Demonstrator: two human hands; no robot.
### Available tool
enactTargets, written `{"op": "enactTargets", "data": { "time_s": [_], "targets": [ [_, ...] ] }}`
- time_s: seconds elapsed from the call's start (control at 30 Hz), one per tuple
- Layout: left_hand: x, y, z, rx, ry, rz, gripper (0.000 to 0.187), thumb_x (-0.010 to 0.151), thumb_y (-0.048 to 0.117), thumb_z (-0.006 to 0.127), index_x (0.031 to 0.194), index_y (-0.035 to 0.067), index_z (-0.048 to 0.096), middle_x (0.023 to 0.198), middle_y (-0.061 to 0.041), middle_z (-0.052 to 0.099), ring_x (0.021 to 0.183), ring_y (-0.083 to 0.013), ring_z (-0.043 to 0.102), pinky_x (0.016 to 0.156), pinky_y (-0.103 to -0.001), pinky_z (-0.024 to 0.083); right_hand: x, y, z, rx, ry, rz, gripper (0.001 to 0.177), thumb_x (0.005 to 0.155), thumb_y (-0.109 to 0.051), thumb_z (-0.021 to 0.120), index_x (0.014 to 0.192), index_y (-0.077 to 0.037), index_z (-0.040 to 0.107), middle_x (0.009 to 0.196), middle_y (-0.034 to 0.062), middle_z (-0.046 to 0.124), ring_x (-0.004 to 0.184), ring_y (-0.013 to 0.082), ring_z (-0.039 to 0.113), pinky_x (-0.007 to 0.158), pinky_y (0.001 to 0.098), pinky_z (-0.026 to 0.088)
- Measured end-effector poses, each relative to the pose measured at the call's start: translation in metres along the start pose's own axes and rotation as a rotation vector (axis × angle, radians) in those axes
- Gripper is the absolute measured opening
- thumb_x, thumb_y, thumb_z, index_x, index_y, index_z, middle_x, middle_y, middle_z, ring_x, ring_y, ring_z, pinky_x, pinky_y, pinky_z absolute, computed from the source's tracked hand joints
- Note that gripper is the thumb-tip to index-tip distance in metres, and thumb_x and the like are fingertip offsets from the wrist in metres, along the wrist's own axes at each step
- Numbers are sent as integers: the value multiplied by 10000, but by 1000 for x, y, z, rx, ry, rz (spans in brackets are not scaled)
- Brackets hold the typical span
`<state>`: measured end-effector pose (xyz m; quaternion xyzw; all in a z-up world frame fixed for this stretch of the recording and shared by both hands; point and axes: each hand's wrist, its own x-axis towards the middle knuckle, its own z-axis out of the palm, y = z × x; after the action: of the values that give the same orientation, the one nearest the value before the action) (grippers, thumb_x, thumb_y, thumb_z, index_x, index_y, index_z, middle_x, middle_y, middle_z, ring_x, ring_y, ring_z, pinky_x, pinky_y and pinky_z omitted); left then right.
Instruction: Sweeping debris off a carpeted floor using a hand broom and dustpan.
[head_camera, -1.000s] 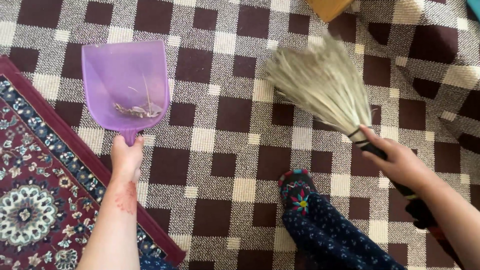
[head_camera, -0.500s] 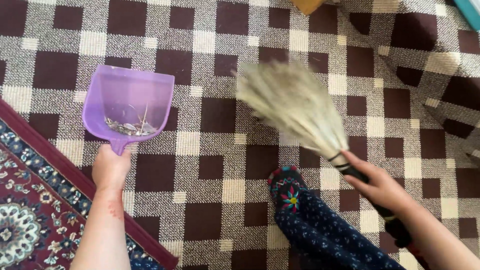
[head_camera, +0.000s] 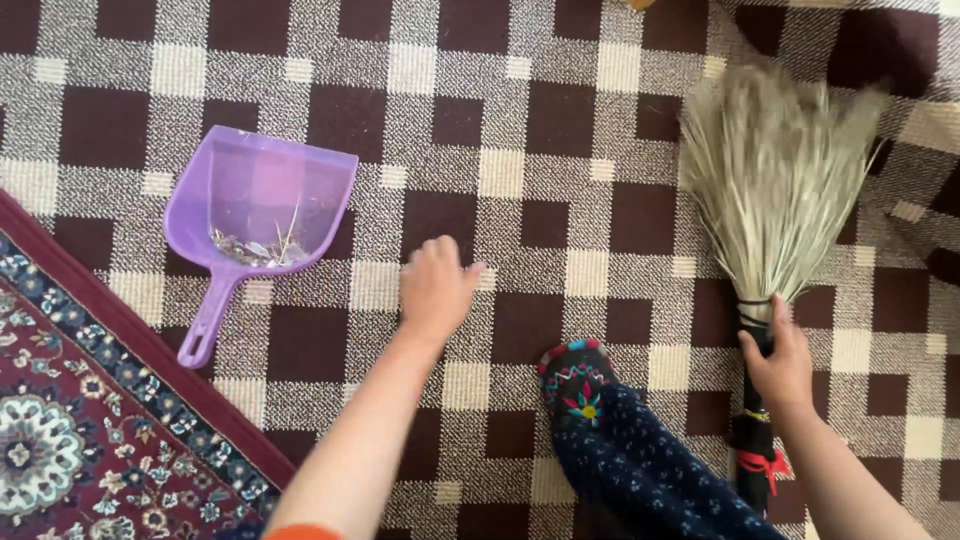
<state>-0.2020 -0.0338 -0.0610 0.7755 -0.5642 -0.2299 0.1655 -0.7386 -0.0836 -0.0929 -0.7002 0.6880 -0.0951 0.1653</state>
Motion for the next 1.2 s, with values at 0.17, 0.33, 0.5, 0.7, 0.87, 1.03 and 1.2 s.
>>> {"op": "enactTargets", "data": {
  "time_s": [0.17,0.33,0.5,0.7,0.87,1.03,1.2],
  "targets": [
    [19,25,32,259,186,-48,474,797,530,708,908,75,637,909,-127,640,887,-314,618,774,-487,476,27,-42,4,-83,392,-225,520,1090,-104,690,1539,19,457,1351,244,497,1224,352,537,1110,453,477],
    [30,-8,77,330,223,181,132,957,240,604,881,137,637,860,-73,647,872,-286,631,799,-461,473,76,-169,20,246,210,-345,252,1066,-56,659,1313,-26,616,1197,133,617,1066,242,609,946,352,530],
    [30,-16,63,188,220,195,54,918,115,578,878,122,614,866,-77,647,896,-299,634,809,-464,472,118,-283,82,399,-67,-559,167,969,-105,721,1124,-45,698,1096,117,694,993,271,685,868,357,555],
    [43,-39,13,-154,258,130,100,984,103,588,914,39,553,901,-163,614,886,-393,580,776,-520,440,140,-325,116,314,-161,-826,258,856,-115,771,1101,-47,729,1031,129,651,959,341,654,818,421,549],
    [59,-56,-39,-234,313,102,160,1041,111,550,937,0,502,932,-208,583,908,-428,553,789,-532,416,152,-334,123,149,-125,-821,127,854,-106,762,875,-53,648,964,105,635,910,334,646,744,438,548],
    [79,-55,-86,-249,270,79,141,1056,107,555,984,-5,508,962,-214,583,940,-442,565,804,-528,436,178,-319,118,152,-169,-756,105,872,-43,718,904,-34,619,934,144,611,896,360,637,737,448,524],
    [112,-14,-134,-243,192,25,127,1051,105,567,993,-4,539,942,-207,594,921,-431,589,775,-516,456,243,-239,79,341,129,-313,77,983,0,685,1002,-31,617,962,138,652,886,306,651,803,401,531]
  ]
}}
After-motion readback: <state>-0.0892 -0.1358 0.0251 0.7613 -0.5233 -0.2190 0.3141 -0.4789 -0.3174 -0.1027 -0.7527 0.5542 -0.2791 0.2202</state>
